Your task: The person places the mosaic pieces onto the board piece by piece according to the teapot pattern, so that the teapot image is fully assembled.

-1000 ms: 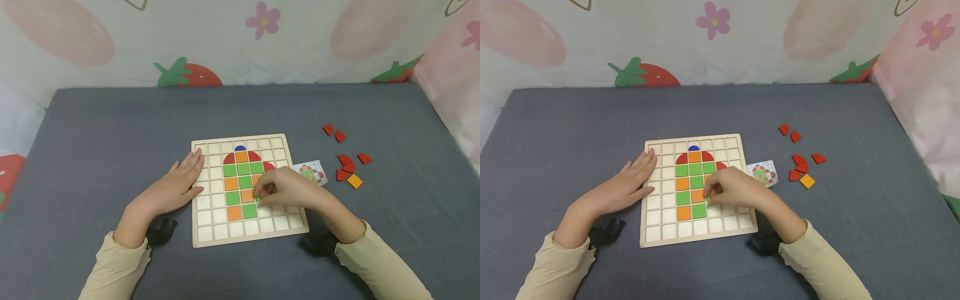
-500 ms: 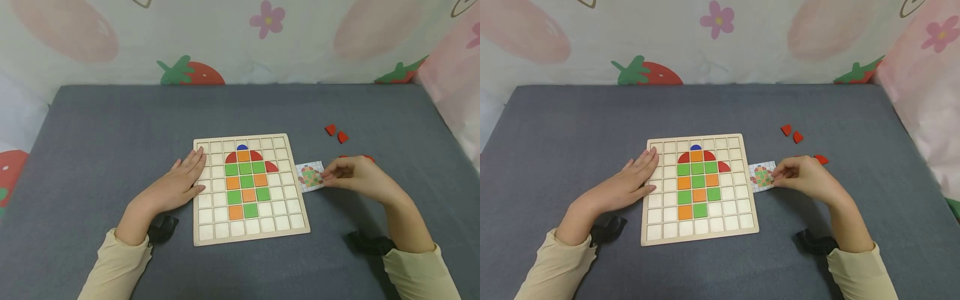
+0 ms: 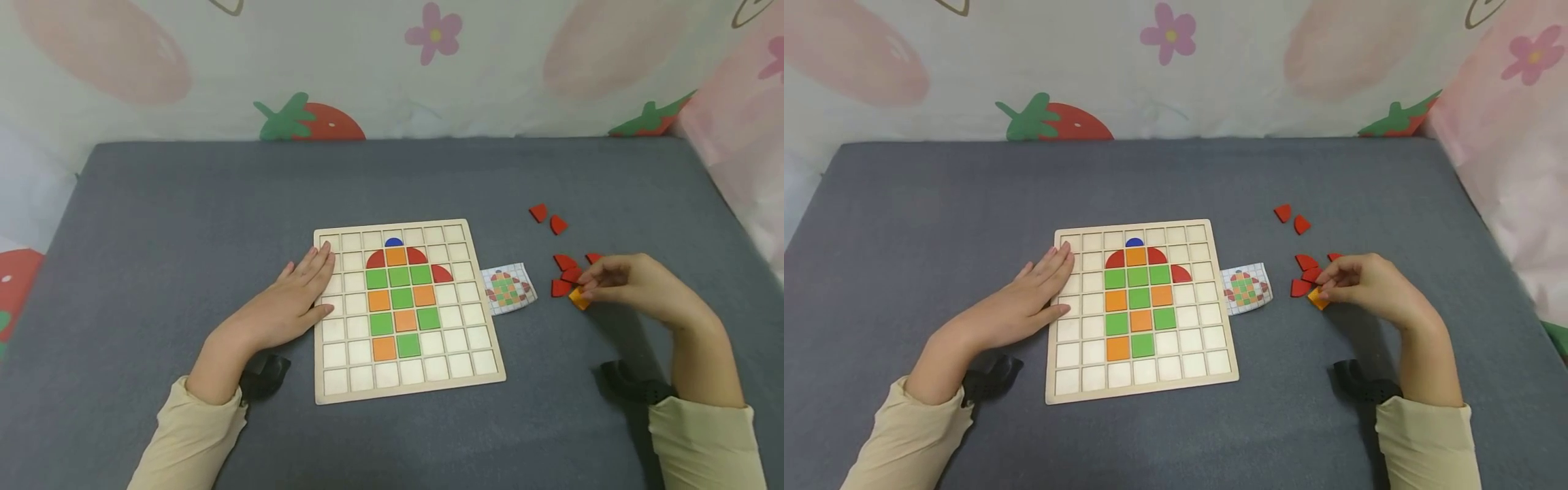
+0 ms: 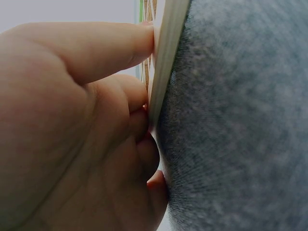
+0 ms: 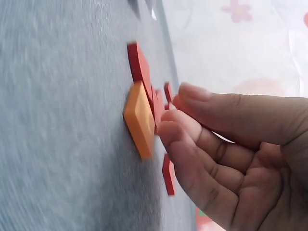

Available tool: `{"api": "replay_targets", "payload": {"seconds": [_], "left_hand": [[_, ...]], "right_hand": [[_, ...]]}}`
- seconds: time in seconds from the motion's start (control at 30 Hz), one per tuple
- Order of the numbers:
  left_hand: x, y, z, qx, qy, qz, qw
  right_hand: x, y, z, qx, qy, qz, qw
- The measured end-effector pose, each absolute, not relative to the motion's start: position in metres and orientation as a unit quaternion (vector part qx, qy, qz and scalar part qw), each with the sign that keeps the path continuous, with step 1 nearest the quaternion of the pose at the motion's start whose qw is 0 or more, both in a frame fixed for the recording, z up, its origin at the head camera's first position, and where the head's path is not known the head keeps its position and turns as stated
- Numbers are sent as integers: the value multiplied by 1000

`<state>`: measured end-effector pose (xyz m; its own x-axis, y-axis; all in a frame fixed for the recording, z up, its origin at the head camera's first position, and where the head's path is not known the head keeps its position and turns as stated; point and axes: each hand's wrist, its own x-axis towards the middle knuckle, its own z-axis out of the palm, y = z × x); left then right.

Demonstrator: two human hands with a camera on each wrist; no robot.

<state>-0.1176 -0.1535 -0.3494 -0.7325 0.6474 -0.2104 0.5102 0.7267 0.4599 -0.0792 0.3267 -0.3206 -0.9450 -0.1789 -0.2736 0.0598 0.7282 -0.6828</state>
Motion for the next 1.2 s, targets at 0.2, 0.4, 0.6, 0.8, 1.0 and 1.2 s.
{"api": "replay_targets", "payload": {"seconds": [0.2,0.4,0.6,0.8,1.0,1.2], "left_hand": [[-117,-155,-351,317,911,191,181],[-117,-156,-352,318,911,193,179],[-117,-156,-352,321,910,193,177],[-118,-155,-352,319,911,192,179],[-118,-155,-353,320,912,189,175],[-117,-155,-352,321,911,190,176]], "right_hand": [[-81,336,-323,-24,925,-336,177],[-83,329,-322,-15,942,-281,184],[-83,315,-322,-26,947,-267,179],[-84,306,-321,-36,953,-244,178],[-85,300,-321,-48,951,-247,179],[-85,299,-322,-59,950,-254,171]]}}
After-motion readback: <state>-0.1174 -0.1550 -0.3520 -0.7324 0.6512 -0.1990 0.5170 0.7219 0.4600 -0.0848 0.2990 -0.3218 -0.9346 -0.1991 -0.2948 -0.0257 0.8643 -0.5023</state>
